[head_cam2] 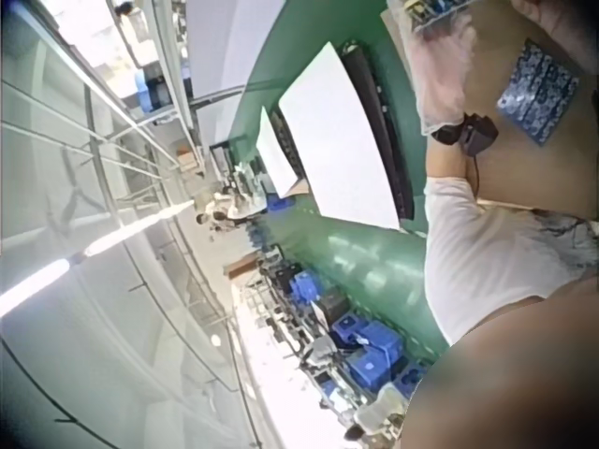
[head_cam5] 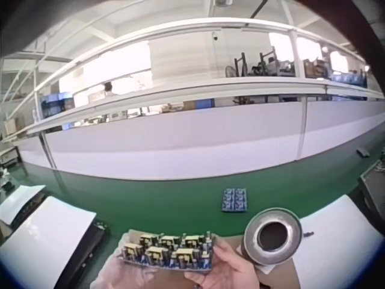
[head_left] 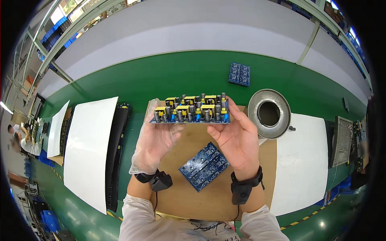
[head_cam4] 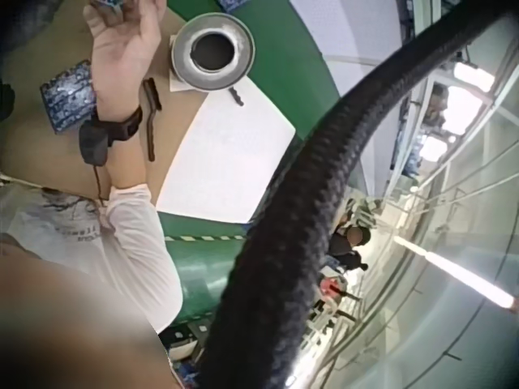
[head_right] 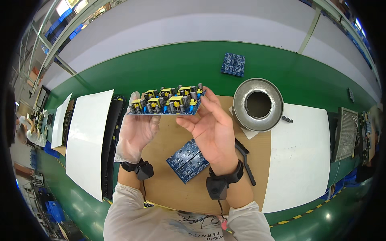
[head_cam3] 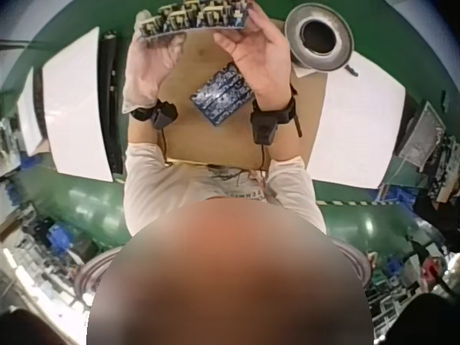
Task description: Inspecting, cleaning, and organizing printed circuit boards at a workstation.
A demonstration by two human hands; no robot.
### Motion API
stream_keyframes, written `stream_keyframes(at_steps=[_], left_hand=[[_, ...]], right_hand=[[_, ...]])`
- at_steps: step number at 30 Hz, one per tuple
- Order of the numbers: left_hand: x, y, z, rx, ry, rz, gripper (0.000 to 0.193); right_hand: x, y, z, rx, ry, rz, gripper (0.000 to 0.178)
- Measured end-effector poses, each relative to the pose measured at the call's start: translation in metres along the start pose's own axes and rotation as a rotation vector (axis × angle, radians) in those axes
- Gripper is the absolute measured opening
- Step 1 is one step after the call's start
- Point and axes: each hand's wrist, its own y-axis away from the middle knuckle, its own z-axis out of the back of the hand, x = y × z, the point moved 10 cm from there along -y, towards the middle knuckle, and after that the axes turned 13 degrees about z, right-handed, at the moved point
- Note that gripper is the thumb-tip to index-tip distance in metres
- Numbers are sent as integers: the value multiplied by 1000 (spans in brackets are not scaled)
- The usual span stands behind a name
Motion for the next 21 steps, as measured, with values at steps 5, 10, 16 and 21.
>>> stream_keyframes(at_steps=[5, 10, 16, 21], left_hand=[[2, 18, -6, -21, 13, -51, 39], [0, 28, -14, 11, 20, -29, 38], [-2, 24, -27, 161, -4, 54, 39], [-11, 32, -18, 156, -60, 34, 39]], right_hand=[[2, 0, -4, 80, -21, 25, 41], [-1, -4, -2, 35, 35, 80, 43], [-5, -10, 6, 45, 103, 57, 45], [-15, -3, 4, -30, 211, 66, 46]])
